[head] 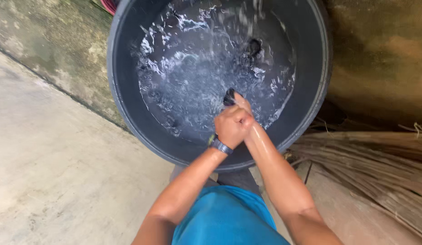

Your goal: The person washes clothes in a tub of water by hand, scrubbing individual items, wringing them out, and placing them into a separate bucket.

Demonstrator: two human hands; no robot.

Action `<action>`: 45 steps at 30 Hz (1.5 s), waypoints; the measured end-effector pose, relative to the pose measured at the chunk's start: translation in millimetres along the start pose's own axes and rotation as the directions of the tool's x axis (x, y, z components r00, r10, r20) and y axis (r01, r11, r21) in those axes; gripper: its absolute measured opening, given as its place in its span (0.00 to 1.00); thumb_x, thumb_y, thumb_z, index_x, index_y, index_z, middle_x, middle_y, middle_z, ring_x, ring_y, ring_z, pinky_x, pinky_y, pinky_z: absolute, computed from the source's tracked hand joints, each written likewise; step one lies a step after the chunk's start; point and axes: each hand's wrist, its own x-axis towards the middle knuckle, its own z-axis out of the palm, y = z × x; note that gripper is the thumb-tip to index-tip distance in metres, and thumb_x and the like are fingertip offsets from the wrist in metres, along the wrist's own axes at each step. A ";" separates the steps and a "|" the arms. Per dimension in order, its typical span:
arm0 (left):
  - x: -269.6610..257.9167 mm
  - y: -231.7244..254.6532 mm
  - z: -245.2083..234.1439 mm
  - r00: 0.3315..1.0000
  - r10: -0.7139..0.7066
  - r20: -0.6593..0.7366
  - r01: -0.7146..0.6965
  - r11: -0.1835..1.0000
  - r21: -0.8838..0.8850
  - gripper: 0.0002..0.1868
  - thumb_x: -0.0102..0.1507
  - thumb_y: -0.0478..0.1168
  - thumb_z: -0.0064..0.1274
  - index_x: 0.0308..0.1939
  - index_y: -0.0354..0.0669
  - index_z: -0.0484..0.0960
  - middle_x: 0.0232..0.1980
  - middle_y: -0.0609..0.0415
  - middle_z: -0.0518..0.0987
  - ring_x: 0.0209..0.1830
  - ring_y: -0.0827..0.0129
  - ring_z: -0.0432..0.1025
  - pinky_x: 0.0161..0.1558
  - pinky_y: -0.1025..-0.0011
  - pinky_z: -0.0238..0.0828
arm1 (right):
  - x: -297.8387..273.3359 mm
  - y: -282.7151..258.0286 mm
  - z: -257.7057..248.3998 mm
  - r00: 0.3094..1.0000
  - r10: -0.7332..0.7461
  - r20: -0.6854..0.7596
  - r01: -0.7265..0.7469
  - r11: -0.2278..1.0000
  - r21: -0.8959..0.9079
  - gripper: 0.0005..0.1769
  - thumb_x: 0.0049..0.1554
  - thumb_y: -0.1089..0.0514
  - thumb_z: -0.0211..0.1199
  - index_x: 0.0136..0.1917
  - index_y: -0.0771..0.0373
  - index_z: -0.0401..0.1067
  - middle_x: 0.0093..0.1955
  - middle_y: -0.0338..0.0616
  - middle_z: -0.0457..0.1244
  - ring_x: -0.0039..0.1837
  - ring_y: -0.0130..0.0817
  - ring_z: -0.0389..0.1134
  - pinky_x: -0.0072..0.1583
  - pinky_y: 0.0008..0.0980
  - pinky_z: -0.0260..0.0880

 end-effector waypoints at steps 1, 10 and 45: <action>-15.3 1.4 1.7 0.997 0.075 0.009 -0.074 0.990 -0.123 0.05 0.56 0.42 0.56 0.27 0.47 0.84 0.32 0.48 0.80 0.35 0.50 0.78 0.40 0.58 0.76 | -3.0 -3.2 -1.6 1.000 0.016 0.007 -0.016 1.000 -0.006 0.21 0.61 0.43 0.60 0.53 0.64 0.69 0.45 0.48 0.67 0.47 0.45 0.70 0.48 0.44 0.75; 37.6 -114.4 -22.2 0.951 -0.304 -0.052 0.269 0.899 -0.345 0.26 0.60 0.44 0.61 0.59 0.40 0.73 0.48 0.49 0.77 0.49 0.58 0.73 0.53 0.63 0.68 | -28.4 -7.2 18.0 0.988 -0.124 -0.096 0.106 0.978 -0.179 0.24 0.58 0.51 0.61 0.66 0.54 0.61 0.60 0.45 0.64 0.59 0.41 0.71 0.55 0.49 0.75; -9.1 -21.5 30.2 0.965 -0.258 0.044 0.256 0.897 -0.360 0.12 0.63 0.45 0.58 0.35 0.38 0.82 0.35 0.46 0.82 0.36 0.57 0.78 0.42 0.64 0.73 | 41.4 20.4 -61.5 0.995 -0.100 -0.014 0.100 0.994 -0.033 0.24 0.61 0.44 0.60 0.64 0.60 0.70 0.50 0.42 0.68 0.51 0.35 0.72 0.56 0.39 0.75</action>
